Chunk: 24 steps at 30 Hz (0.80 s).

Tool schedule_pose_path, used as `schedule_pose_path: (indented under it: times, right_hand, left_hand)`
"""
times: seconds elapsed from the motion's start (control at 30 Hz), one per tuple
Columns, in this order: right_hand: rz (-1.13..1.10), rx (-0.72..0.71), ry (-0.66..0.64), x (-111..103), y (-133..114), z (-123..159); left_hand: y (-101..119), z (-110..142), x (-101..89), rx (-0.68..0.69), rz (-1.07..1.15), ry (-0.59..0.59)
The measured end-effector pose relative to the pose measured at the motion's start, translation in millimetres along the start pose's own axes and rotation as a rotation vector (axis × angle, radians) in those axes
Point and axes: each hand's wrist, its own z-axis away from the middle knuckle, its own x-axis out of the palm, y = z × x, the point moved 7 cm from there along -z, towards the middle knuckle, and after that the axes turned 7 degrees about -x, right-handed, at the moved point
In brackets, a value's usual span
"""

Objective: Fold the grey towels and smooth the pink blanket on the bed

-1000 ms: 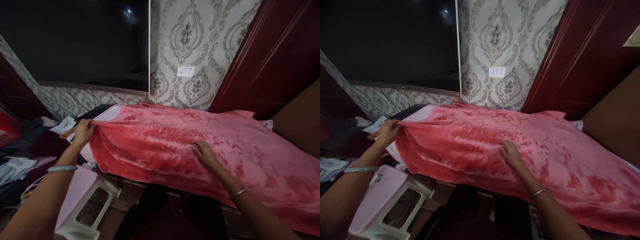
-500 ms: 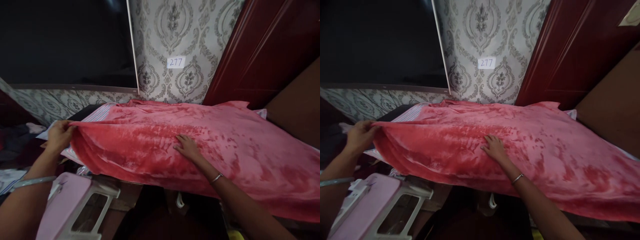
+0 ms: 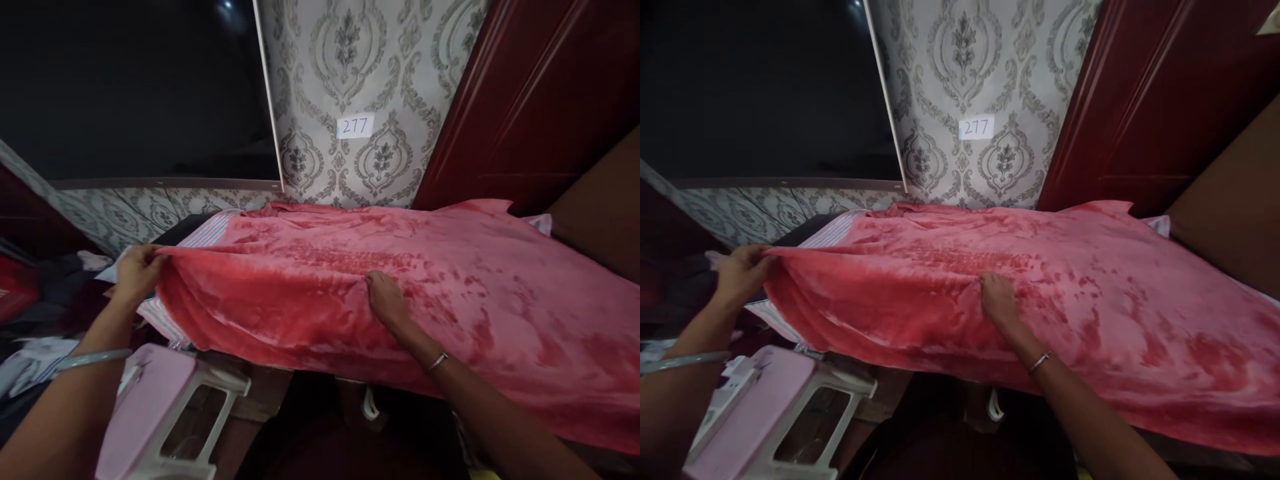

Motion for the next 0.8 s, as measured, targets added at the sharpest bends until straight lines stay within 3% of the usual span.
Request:
schedule_pose_path:
  times: [0.2,0.43,0.63,0.73,0.8]
  right_hand:
    - [-0.067,0.004,0.223,-27.6,13.1,-10.4]
    - [-0.077,-0.181,0.284,-46.6,16.8,-24.0]
    - [0.013,-0.361,0.202,-72.8,12.2,-14.6]
    - [0.104,-0.442,0.095,-76.3,13.4,-9.4]
    - [0.158,-0.407,0.047,-76.1,23.3,-8.1]
  left_hand:
    - [4.8,8.5,-1.7,-0.004,0.006,-0.008]
    - [8.3,9.0,-18.8,0.065,0.027,0.057]
    - [24.5,14.7,-50.8,0.128,0.229,0.218]
    - [29.5,18.7,-58.6,0.064,0.33,0.17]
    - [34.5,23.6,-63.5,0.014,0.402,0.152]
